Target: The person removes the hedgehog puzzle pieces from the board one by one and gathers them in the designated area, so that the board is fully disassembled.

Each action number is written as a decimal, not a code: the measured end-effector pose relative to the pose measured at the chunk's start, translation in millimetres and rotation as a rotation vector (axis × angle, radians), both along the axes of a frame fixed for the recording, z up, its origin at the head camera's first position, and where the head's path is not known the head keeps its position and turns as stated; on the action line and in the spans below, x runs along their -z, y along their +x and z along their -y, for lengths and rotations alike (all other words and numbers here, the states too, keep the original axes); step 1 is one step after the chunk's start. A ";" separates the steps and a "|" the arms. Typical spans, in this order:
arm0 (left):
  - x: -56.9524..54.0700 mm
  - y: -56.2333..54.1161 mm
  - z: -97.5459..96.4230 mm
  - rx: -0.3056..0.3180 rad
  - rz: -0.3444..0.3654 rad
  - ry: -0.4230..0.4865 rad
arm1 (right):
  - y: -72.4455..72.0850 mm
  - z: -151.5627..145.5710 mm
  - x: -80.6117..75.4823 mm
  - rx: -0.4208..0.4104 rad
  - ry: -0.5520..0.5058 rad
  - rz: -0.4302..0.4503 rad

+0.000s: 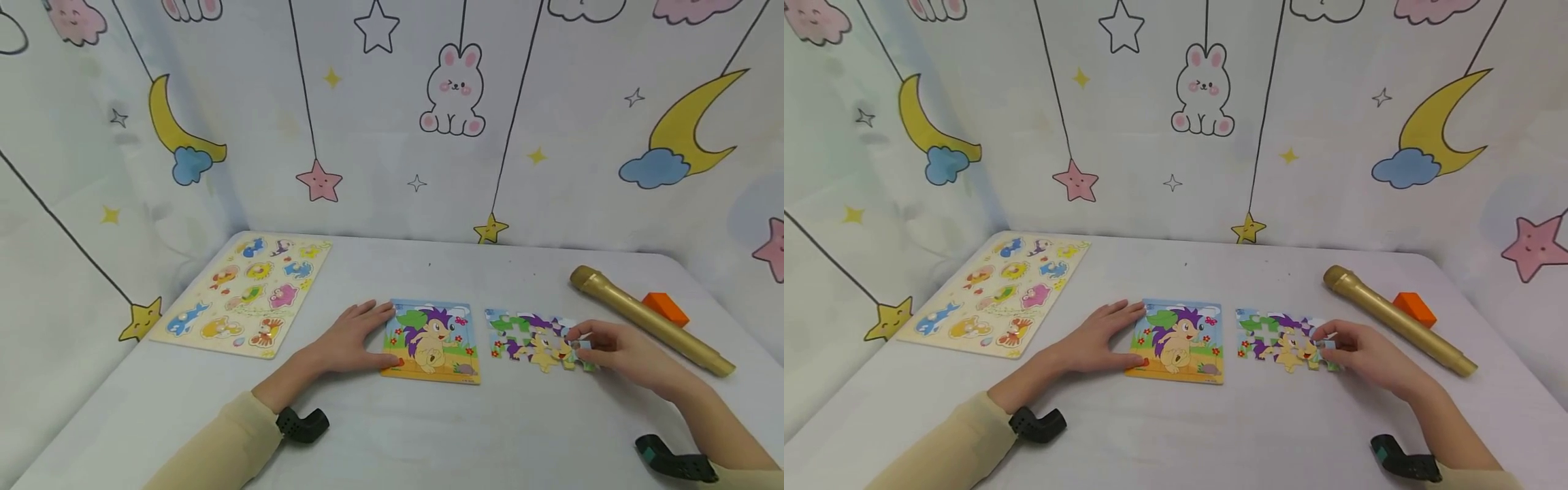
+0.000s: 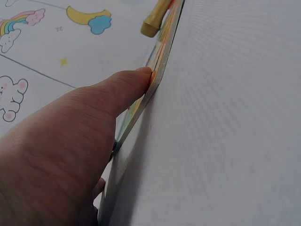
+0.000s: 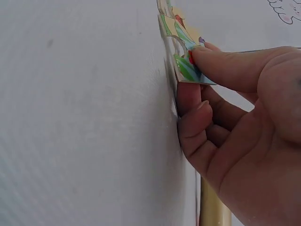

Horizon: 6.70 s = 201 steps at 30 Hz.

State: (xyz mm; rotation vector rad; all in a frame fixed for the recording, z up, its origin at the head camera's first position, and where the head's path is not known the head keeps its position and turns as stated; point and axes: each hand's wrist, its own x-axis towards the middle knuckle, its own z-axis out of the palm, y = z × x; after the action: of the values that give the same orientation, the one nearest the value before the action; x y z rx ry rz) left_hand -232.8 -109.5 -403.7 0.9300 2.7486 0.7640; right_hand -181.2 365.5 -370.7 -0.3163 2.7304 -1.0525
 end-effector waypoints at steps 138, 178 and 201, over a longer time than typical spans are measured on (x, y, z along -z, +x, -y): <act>-0.9 -4.6 13.4 0.143 0.002 0.060 | -22.6 246.9 4.4 -0.222 -0.081 0.008; 2.2 -6.4 12.5 0.148 -0.012 0.037 | -27.8 167.3 -20.2 -0.082 -0.278 0.046; -2.1 -3.7 11.3 0.127 0.007 0.019 | 5.9 93.3 -8.9 -0.179 -0.161 0.112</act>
State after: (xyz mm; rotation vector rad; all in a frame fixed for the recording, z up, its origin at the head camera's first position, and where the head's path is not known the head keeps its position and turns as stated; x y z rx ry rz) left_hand -236.5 -120.8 -401.7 1.0917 2.6499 0.7706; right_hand -175.3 272.2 -361.8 -0.5002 2.4718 -1.2033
